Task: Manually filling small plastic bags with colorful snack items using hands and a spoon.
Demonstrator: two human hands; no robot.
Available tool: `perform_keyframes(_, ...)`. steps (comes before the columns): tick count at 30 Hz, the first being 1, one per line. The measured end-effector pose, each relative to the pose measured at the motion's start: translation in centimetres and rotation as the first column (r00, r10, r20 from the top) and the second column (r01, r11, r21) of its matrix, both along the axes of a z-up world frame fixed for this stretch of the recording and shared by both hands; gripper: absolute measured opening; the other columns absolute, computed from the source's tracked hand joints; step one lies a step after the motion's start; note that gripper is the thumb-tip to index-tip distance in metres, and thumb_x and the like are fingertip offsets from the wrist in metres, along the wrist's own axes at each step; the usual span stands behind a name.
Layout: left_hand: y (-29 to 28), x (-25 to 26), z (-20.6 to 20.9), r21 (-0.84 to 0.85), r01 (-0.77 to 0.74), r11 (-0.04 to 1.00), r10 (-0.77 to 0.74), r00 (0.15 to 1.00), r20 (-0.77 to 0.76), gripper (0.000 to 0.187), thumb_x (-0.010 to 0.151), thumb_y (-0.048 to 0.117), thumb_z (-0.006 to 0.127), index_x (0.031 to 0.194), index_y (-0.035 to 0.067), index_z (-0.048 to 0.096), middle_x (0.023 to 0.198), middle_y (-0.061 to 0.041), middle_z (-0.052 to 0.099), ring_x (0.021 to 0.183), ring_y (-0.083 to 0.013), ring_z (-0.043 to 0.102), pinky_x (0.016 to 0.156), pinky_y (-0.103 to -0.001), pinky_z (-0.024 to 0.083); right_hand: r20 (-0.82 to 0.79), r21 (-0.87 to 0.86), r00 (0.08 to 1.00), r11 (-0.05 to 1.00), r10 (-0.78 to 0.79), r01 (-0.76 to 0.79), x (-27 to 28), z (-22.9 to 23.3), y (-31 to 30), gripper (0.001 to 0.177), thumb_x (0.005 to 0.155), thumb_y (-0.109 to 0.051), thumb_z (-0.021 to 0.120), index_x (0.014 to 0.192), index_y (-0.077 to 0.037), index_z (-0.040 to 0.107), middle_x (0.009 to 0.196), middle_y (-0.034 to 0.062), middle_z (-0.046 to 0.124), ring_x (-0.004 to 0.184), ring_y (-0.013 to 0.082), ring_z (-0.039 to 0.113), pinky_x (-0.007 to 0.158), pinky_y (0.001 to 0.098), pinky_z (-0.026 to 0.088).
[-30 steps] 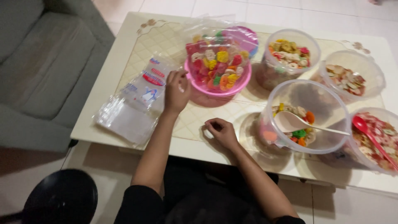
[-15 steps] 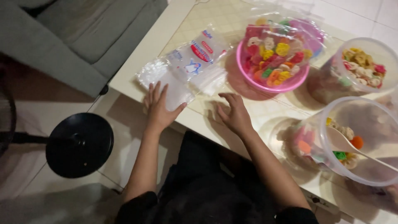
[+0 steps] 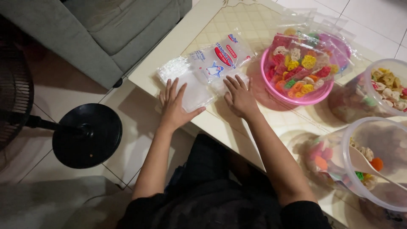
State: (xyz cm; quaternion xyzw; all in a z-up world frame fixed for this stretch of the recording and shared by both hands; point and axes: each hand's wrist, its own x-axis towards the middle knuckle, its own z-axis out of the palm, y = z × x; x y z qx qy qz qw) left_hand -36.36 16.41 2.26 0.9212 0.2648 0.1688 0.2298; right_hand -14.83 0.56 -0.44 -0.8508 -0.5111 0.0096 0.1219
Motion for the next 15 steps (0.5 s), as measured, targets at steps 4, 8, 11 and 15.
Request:
perform_keyframes(4, 0.3, 0.6, 0.3, 0.065, -0.052, 0.997, 0.046, 0.995, 0.094, 0.095, 0.081, 0.071, 0.073, 0.153, 0.015, 0.047, 0.165, -0.021, 0.024, 0.155, -0.0461, 0.014, 0.115, -0.072, 0.023, 0.017, 0.166, 0.999, 0.986, 0.031, -0.033, -0.4, 0.9, 2.3, 0.047, 0.102, -0.031, 0.05, 0.146, -0.017, 0.057, 0.148, 0.0079, 0.056, 0.145, 0.031, 0.045, 0.121, 0.066, 0.02)
perform_keyframes(8, 1.2, 2.0, -1.2, -0.01, -0.09, 0.996, 0.09, 0.996, -0.007, 0.09, 0.082, 0.068, 0.071, 0.152, 0.016, 0.05, 0.169, -0.019, 0.016, 0.157, -0.0455, 0.002, 0.116, -0.075, 0.02, -0.041, 0.312, 0.986, 0.939, 0.164, -0.144, 1.3, -1.0, 5.9, 0.048, 0.095, -0.027, 0.067, 0.14, -0.012, 0.06, 0.142, 0.0136, 0.058, 0.138, 0.0358, 0.052, 0.118, 0.0535, 0.039)
perform_keyframes(11, 1.7, 2.2, -1.7, -0.07, -0.09, 0.993, 0.088, 0.996, -0.032, 0.089, 0.082, 0.066, 0.071, 0.152, 0.015, 0.049, 0.169, -0.021, 0.015, 0.157, -0.0454, 0.002, 0.122, -0.066, 0.019, -0.007, 0.247, 0.977, 0.947, 0.214, -0.206, 2.5, -2.5, 7.8, 0.057, 0.085, -0.021, 0.071, 0.141, -0.011, 0.062, 0.145, 0.0158, 0.057, 0.137, 0.0408, 0.052, 0.116, 0.0529, 0.042)
perform_keyframes(15, 2.1, 2.1, -1.3, -0.146, -0.083, 0.986, 0.081, 0.996, -0.023, 0.088, 0.082, 0.061, 0.073, 0.152, 0.013, 0.049, 0.169, -0.021, 0.013, 0.158, -0.0448, 0.0, 0.126, -0.06, 0.016, -0.199, 0.158, 0.947, 0.962, 0.253, -0.224, 2.6, -1.4, 8.1, 0.069, 0.075, -0.003, 0.064, 0.144, -0.009, 0.059, 0.15, 0.017, 0.054, 0.136, 0.0427, 0.053, 0.117, 0.0514, 0.041)
